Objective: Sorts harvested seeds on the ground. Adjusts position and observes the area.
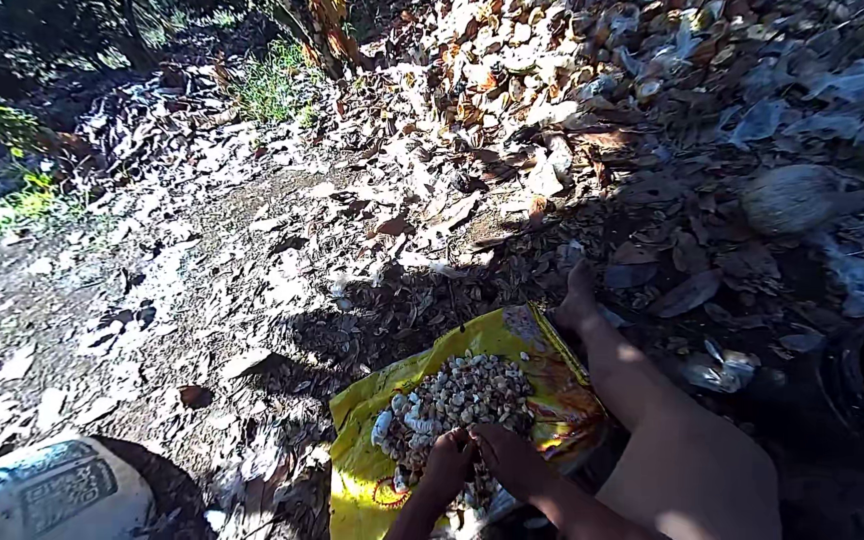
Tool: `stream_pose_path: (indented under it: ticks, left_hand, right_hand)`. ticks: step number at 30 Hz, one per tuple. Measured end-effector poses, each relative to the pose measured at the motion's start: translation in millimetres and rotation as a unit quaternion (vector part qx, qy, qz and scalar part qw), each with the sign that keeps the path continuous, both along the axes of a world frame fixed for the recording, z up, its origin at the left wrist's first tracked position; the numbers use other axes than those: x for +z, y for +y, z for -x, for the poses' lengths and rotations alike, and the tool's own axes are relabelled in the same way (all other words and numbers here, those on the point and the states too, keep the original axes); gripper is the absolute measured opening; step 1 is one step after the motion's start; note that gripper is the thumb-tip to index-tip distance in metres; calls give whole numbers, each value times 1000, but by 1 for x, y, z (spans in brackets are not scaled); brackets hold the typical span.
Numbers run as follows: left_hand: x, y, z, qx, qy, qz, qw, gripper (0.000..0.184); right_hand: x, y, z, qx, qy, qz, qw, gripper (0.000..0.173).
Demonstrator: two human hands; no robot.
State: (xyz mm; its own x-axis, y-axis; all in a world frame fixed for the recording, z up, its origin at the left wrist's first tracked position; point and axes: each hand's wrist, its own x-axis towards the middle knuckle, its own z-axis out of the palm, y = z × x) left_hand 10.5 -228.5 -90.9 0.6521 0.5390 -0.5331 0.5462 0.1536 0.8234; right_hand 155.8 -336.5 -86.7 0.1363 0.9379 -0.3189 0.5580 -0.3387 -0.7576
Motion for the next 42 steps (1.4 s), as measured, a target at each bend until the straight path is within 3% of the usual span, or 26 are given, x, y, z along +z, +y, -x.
stream_pose_path:
  ticks: [4,8,12,20,25,32,36,37,38,40,42]
  left_hand:
    - [-1,2,0,8,-9,-18,1000,17]
    - [3,5,-1,-6,16,-67,998,17]
    - [12,3,-6,-45,92,-135,986,23]
    - [8,-4,-9,-35,36,-100,994,25]
    - [6,5,-7,21,-4,-94,995,20]
    - [25,-8,-19,-102,79,-163,978,34]
    - [24,-11,-17,-102,63,-196,973,33]
    - [22,-11,-18,-108,64,-200,972,32]
    - [20,-11,-18,-113,62,-201,971,31]
    - [13,-13,-17,-114,44,-202,972,33]
    - [7,-16,-17,-118,32,-202,972,32]
  right_hand:
    - [-12,2,-5,-126,146,-16,981,29]
    - [-14,3,-5,-164,226,-7,960,30]
    - [-14,7,-4,-187,236,16,953,29]
    - [-17,9,-7,-226,241,32,943,18]
    - [-16,10,-8,-259,320,31,911,28]
    - [-8,3,-4,-297,395,42,869,32]
    - [-3,-1,-2,-237,409,3,881,34]
    - [12,-2,-3,-205,416,-20,886,35]
    - [51,4,0,-189,411,-16,892,34]
    - [164,29,15,-226,355,128,898,32]
    - [198,35,22,-233,336,138,902,31]
